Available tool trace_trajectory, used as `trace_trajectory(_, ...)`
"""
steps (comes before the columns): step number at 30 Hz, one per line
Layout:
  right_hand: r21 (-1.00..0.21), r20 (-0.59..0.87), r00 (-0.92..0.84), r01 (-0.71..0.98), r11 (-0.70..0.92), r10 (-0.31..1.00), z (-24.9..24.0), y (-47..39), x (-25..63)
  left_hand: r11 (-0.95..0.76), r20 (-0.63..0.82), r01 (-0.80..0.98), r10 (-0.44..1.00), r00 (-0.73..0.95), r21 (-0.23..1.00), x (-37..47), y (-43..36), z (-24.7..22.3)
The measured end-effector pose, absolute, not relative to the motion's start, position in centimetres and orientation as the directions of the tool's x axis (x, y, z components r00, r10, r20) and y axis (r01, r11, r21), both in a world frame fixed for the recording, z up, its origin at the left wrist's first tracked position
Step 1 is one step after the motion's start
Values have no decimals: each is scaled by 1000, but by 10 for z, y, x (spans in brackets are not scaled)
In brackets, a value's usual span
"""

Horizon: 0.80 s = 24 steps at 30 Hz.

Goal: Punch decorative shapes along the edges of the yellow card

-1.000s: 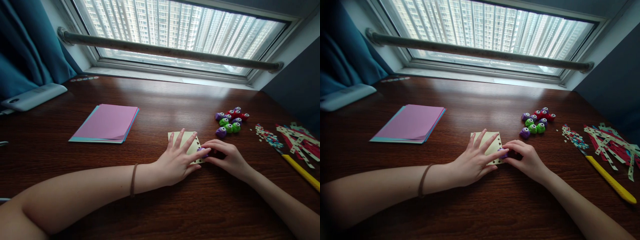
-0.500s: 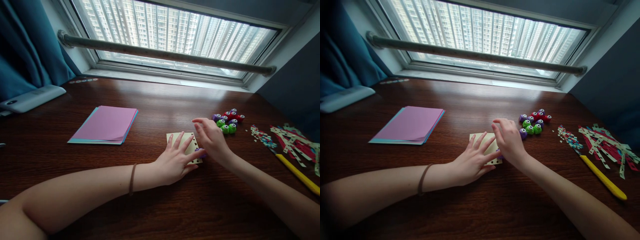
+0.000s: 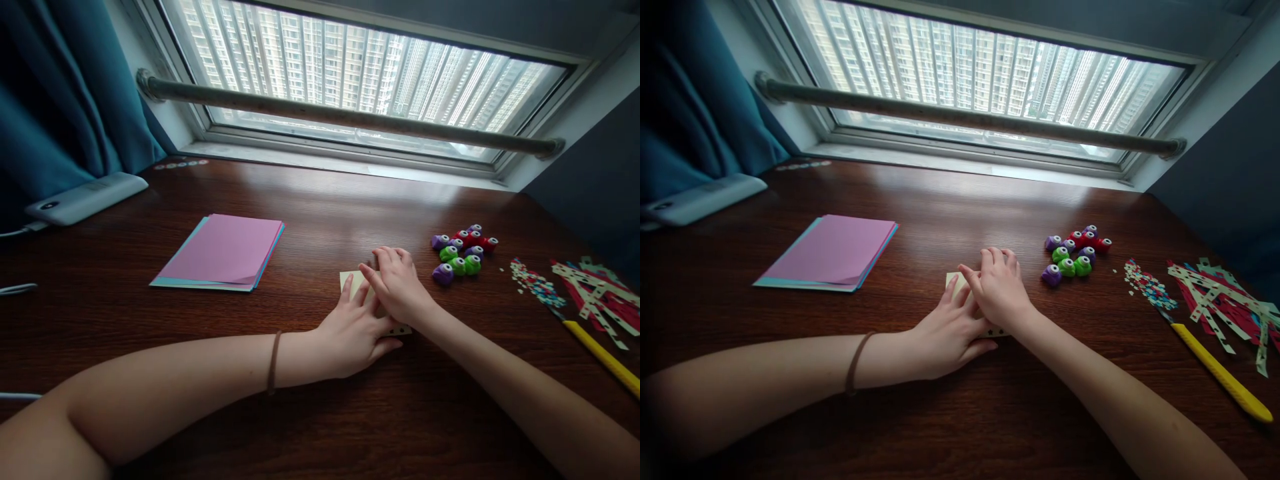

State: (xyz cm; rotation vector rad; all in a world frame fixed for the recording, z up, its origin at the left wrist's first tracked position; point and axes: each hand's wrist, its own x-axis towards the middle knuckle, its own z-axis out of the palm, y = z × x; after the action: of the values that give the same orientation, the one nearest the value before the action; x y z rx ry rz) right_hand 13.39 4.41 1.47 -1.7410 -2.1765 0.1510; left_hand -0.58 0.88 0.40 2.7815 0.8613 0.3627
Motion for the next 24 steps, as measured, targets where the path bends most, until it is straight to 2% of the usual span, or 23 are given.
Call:
trace_trajectory(9,-344,110,-209,909,235,972,10,49,134,-806,186,532,582,791,258,-6,8,5)
trace_trajectory(14,-396,106,-198,891,224,975,7,53,136,-811,186,529,577,795,250,-6,9,7)
trace_trajectory(17,-442,147,-195,864,241,970,8,55,138,-810,176,530,577,798,251,-6,9,7)
trace_trajectory(21,-490,305,-237,791,366,922,23,55,142,-814,162,529,571,805,241,-6,9,8)
trace_trajectory(24,-617,350,-240,669,416,905,43,48,152,-813,151,528,570,807,247,-6,8,8)
